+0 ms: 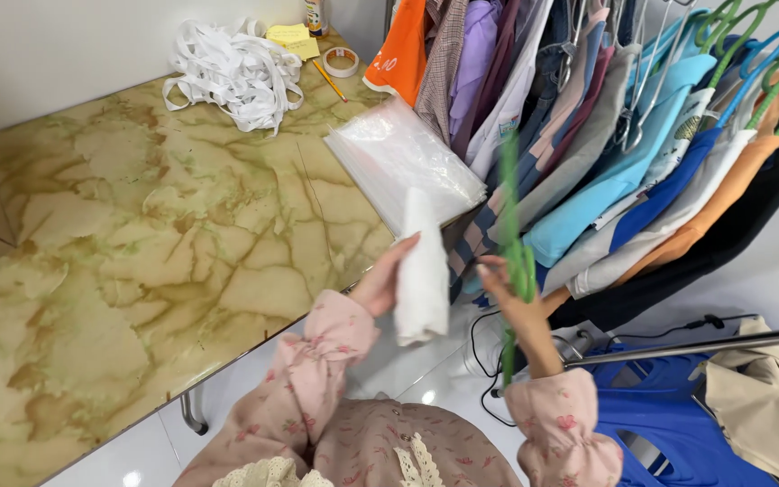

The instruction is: Removing garments from hangers and folding them on a work surface

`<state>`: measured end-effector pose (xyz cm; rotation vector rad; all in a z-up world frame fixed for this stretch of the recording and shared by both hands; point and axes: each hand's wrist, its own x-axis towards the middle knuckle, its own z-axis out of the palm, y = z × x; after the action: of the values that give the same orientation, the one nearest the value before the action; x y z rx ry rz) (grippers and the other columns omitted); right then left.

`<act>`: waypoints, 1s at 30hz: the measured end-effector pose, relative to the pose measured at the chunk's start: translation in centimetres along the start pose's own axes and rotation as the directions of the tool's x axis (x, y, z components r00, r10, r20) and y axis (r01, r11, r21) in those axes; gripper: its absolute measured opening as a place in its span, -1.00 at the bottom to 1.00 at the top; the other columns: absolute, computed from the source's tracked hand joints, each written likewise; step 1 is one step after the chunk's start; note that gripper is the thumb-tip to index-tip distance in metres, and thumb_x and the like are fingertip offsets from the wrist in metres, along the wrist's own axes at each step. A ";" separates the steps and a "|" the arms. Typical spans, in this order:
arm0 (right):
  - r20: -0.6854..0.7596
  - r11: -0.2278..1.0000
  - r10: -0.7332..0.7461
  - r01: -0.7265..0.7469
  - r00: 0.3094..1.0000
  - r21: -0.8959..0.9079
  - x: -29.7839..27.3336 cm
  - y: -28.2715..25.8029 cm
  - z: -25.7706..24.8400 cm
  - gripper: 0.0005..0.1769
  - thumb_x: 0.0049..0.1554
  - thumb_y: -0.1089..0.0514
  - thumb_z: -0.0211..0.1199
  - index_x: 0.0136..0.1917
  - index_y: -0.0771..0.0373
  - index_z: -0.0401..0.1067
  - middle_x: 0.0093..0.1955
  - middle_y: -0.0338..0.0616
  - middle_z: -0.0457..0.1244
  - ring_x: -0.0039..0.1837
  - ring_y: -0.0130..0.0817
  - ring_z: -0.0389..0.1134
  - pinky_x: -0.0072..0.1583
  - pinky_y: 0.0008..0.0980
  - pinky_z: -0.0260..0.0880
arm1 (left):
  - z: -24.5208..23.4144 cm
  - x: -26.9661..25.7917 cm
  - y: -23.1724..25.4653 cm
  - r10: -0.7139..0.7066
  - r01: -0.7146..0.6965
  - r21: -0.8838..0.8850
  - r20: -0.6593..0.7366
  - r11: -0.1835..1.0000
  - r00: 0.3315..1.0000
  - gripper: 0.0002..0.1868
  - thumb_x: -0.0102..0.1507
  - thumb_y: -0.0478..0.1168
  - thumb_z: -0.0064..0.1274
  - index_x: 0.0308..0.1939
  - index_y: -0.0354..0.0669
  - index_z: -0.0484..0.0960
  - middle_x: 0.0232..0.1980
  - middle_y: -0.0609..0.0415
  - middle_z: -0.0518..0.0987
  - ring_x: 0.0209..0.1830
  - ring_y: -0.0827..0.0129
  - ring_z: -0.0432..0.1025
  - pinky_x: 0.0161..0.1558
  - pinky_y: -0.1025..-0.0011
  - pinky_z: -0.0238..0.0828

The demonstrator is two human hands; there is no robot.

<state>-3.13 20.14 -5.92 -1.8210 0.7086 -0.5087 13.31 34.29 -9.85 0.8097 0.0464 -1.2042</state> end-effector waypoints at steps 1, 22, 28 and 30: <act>-0.006 1.000 0.002 -0.002 1.000 0.001 -0.2 0.6 0.5 -0.57 0.17 -0.03 0.39 0.22 0.22 0.53 -0.22 -0.06 0.29 -0.11 -0.29 0.31 0.10 -0.22 0.38 | -0.4 1.1 -1.2 -0.004 0.004 0.003 0.003 1.000 1.000 -0.16 0.15 0.23 0.30 0.36 -0.15 0.45 0.24 -0.15 0.50 0.14 0.03 0.46 0.21 -0.08 0.38; -0.013 0.804 0.070 -0.049 0.997 0.593 -1.1 7.2 0.6 -0.60 0.16 0.13 0.38 -0.23 0.09 0.12 -0.11 -0.10 0.36 -0.04 -0.31 0.44 -0.04 -0.40 0.48 | 3.2 -0.1 -3.6 -0.014 0.001 0.075 0.173 0.997 0.985 -0.48 0.34 -0.06 0.12 0.35 -0.11 0.43 0.05 0.14 0.46 0.11 0.49 0.42 0.11 0.21 0.44; -0.200 0.706 0.267 -0.050 0.943 0.707 -3.3 2.0 1.8 -0.64 0.13 0.08 0.43 -0.15 0.17 0.23 -0.25 -0.19 0.33 -0.26 -0.46 0.40 -0.12 -0.47 0.44 | 4.2 -0.7 -5.7 0.187 -0.188 0.381 0.039 0.905 0.982 -0.17 0.05 -0.23 0.46 0.29 -0.21 0.29 0.02 0.07 0.24 0.03 0.37 0.31 0.02 0.47 0.53; -0.252 0.678 0.304 -0.023 0.919 0.734 -2.2 5.2 1.8 -0.73 0.17 0.07 0.38 -0.11 0.14 0.29 -0.19 -0.20 0.37 -0.18 -0.50 0.44 -0.06 -0.52 0.49 | 4.2 -1.2 -5.4 -0.025 0.011 0.601 0.015 0.799 1.000 -0.02 0.13 0.36 0.30 0.32 -0.32 0.35 0.18 -0.16 0.37 0.15 0.25 0.38 0.12 0.24 0.45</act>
<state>-4.74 21.52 -11.41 -0.9040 0.7648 -0.8694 6.71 32.21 -9.14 1.3554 -0.3711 -1.2588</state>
